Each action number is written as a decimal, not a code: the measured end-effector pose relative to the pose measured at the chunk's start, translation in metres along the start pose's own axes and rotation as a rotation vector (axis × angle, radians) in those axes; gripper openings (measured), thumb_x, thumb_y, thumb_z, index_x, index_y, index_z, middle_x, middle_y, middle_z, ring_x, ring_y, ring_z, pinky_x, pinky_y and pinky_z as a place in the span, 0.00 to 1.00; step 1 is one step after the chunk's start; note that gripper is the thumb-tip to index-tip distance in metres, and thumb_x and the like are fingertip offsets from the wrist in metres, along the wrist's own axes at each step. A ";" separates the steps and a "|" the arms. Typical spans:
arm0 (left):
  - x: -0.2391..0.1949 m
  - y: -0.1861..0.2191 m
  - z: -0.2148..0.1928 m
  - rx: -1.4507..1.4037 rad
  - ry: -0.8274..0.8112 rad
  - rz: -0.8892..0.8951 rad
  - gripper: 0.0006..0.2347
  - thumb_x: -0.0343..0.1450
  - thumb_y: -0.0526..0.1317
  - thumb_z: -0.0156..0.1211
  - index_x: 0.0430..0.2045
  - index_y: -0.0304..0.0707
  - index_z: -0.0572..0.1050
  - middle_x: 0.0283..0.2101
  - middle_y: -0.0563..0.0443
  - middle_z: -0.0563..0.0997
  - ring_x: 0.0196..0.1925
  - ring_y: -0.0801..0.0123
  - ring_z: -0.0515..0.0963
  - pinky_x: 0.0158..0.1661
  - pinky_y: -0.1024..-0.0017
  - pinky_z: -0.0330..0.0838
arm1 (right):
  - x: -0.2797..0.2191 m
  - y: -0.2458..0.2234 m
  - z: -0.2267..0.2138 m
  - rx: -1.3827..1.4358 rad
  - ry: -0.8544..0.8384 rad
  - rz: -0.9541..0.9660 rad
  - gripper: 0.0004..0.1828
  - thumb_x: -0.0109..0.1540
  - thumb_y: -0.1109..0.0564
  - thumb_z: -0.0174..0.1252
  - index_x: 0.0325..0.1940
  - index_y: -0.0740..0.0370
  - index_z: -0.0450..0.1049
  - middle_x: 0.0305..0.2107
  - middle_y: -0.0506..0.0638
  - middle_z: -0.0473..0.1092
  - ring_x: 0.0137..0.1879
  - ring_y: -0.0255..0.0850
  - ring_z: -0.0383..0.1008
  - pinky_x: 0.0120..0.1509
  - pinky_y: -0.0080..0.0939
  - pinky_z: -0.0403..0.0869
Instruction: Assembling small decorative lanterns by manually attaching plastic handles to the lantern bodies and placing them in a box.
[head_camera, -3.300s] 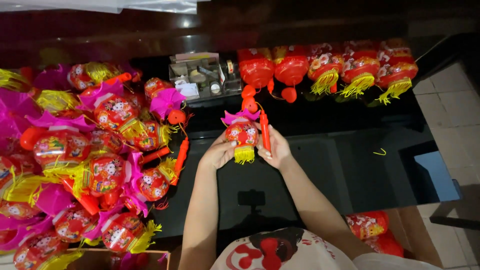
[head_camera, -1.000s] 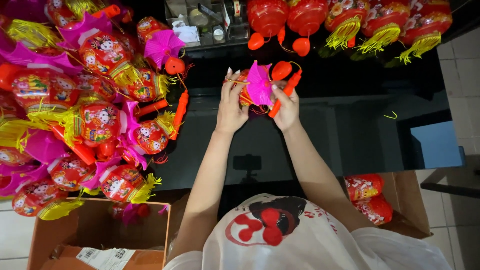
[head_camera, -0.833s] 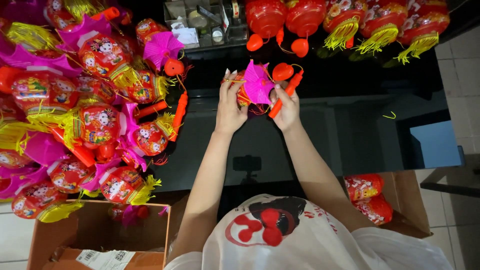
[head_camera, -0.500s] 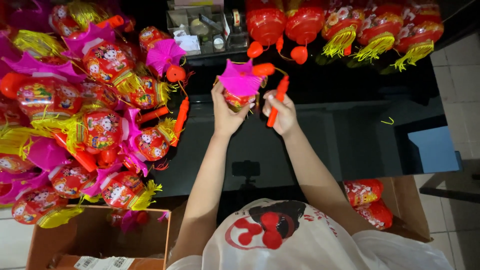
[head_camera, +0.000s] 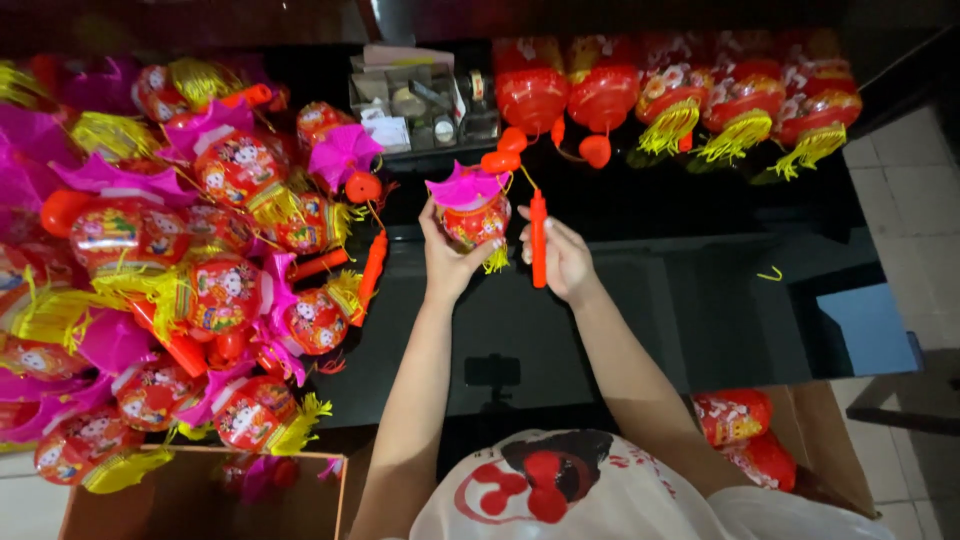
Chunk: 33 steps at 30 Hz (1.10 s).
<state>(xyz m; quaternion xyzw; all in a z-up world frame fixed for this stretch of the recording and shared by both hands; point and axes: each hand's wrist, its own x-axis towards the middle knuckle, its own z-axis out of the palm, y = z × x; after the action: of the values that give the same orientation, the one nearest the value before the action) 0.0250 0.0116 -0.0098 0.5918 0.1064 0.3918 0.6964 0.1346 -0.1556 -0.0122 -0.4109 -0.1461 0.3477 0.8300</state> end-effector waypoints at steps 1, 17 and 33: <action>0.001 0.002 0.000 -0.046 -0.012 -0.014 0.48 0.54 0.30 0.84 0.67 0.39 0.54 0.60 0.38 0.69 0.64 0.51 0.71 0.63 0.50 0.67 | 0.002 0.003 -0.004 -0.019 0.003 -0.010 0.24 0.72 0.57 0.50 0.67 0.77 0.66 0.39 0.62 0.73 0.35 0.47 0.74 0.42 0.46 0.74; 0.003 -0.038 -0.026 -0.399 -0.045 -0.244 0.40 0.56 0.27 0.78 0.64 0.40 0.63 0.55 0.41 0.74 0.58 0.57 0.77 0.55 0.58 0.77 | -0.002 0.012 -0.009 -0.053 -0.100 0.010 0.21 0.71 0.59 0.48 0.67 0.75 0.67 0.44 0.69 0.76 0.42 0.58 0.81 0.47 0.60 0.81; -0.002 -0.007 -0.014 -0.304 -0.200 -0.246 0.33 0.55 0.29 0.77 0.55 0.37 0.69 0.47 0.44 0.81 0.50 0.63 0.81 0.50 0.62 0.79 | 0.001 0.003 -0.007 0.030 0.013 0.029 0.16 0.70 0.58 0.51 0.60 0.68 0.69 0.34 0.57 0.70 0.29 0.42 0.71 0.28 0.36 0.69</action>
<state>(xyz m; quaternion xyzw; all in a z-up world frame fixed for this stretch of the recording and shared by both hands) 0.0181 0.0209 -0.0208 0.4987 0.0479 0.2548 0.8271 0.1377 -0.1575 -0.0183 -0.4028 -0.1298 0.3591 0.8319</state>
